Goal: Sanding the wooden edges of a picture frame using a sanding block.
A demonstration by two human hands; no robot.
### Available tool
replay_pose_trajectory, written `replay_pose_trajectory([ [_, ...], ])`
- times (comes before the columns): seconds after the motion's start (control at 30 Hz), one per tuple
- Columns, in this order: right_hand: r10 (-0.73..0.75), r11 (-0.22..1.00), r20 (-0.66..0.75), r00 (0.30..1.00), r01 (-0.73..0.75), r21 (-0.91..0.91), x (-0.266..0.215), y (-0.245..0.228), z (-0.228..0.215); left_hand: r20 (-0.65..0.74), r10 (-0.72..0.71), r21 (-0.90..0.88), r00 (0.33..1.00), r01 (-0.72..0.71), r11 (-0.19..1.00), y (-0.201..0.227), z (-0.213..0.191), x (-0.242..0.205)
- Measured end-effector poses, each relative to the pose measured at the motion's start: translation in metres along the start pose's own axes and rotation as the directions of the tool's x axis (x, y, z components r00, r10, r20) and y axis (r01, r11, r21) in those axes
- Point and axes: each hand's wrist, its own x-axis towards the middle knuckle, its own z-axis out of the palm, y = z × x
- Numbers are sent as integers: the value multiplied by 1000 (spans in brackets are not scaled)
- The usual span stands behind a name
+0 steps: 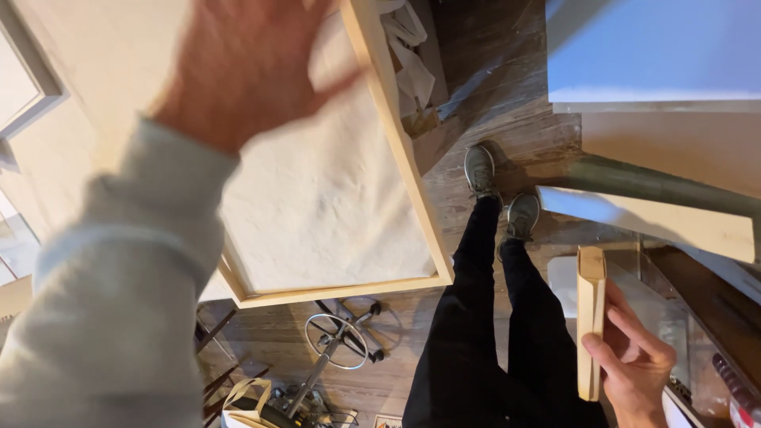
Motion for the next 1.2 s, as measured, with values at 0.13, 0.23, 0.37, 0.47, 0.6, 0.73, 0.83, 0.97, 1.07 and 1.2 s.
replay_pose_trajectory([
  [0.13,13,1000,-11,1000,-14,-21,-1,-4,5,151,18,-92,988,-4,996,48,-28,1],
  [0.23,7,999,-24,1000,-8,-40,0,-3,8,285,106,-208,953,-47,977,86,-36,-6],
  [0.37,12,999,-24,1000,-13,-40,2,-8,10,316,186,-275,931,-98,957,136,-39,-20],
  [0.47,-4,1000,-2,1000,4,11,5,-9,12,298,245,-351,923,-133,927,158,-53,-25],
  [0.6,-20,1000,23,1000,19,18,7,-9,12,244,264,-349,933,-170,922,170,-52,-33],
  [0.73,-25,999,47,999,23,29,7,-9,11,196,113,-384,974,-30,923,151,-36,-33],
  [0.83,-12,999,44,999,10,36,6,-9,13,180,-19,-351,983,83,933,140,-33,-30],
  [0.97,-16,999,37,999,15,28,6,-13,16,183,54,-247,982,-7,969,170,-68,-27],
  [1.07,-12,999,45,999,11,30,11,-19,22,272,646,-795,713,-212,569,193,-85,-40],
  [1.2,-21,1000,37,999,22,-15,14,-21,19,111,-166,-650,980,198,734,226,-78,-65],
])
